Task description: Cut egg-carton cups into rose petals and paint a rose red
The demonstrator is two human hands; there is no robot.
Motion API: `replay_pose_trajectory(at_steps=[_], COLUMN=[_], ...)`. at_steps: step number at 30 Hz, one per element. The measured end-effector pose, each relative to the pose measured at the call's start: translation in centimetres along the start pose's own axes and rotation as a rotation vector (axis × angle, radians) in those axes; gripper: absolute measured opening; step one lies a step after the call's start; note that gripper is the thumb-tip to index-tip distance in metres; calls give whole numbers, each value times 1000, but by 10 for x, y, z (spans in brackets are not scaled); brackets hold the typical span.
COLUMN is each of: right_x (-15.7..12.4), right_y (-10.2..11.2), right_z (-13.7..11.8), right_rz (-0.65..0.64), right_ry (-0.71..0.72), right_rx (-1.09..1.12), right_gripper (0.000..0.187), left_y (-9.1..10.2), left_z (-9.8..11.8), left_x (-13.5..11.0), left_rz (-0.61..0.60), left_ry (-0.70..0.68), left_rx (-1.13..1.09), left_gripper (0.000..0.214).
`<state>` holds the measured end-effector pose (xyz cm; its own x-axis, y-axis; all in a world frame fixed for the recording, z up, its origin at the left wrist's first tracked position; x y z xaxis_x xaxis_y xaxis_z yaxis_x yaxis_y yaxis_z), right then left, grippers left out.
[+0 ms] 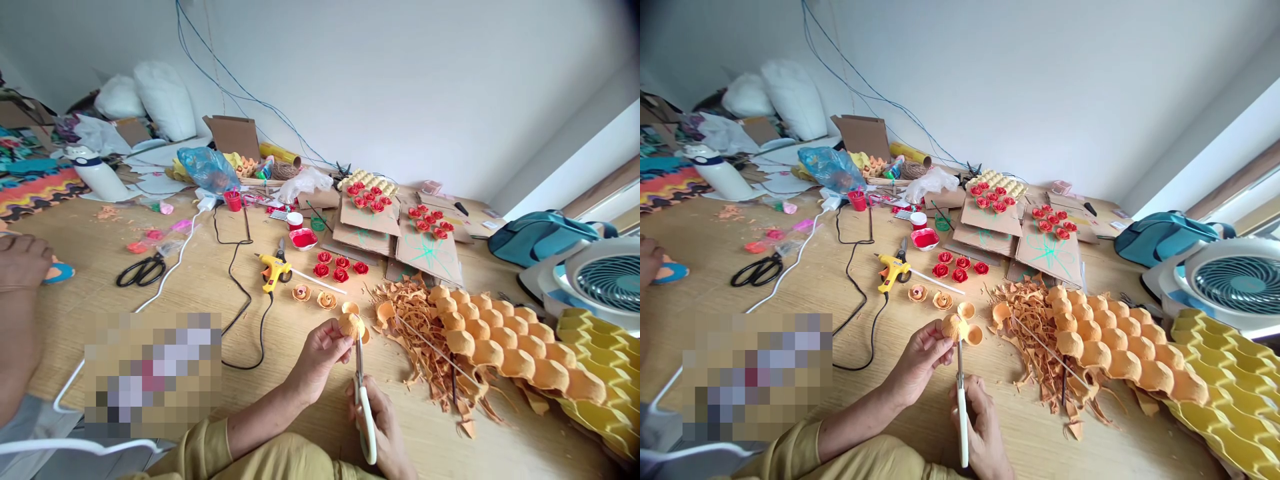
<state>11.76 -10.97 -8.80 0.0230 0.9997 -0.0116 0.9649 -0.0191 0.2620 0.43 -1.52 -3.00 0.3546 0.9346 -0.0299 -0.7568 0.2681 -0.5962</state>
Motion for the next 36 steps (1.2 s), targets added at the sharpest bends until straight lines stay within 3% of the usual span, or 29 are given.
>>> replay_pose_trajectory(at_steps=[36], right_x=[0], right_y=[-2], right_z=[2], right_rz=[-34], right_ry=[12], right_rx=[-6], right_gripper=[44], left_y=[-5], left_z=[-14], left_x=[-4], left_rz=[-51], left_ry=[88], left_rx=[20], left_gripper=[33])
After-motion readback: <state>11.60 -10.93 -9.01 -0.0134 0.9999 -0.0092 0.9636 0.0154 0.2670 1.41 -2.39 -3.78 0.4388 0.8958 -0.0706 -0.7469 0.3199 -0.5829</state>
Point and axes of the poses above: each hand's wrist, its own x-axis towards the middle knuckle, its own y-axis out of the back of the hand, z = x × y, the point moved 5 cm from there along x, towards the middle knuckle, and after that the axes turned 8 degrees about -y, right-handed, at the moved point
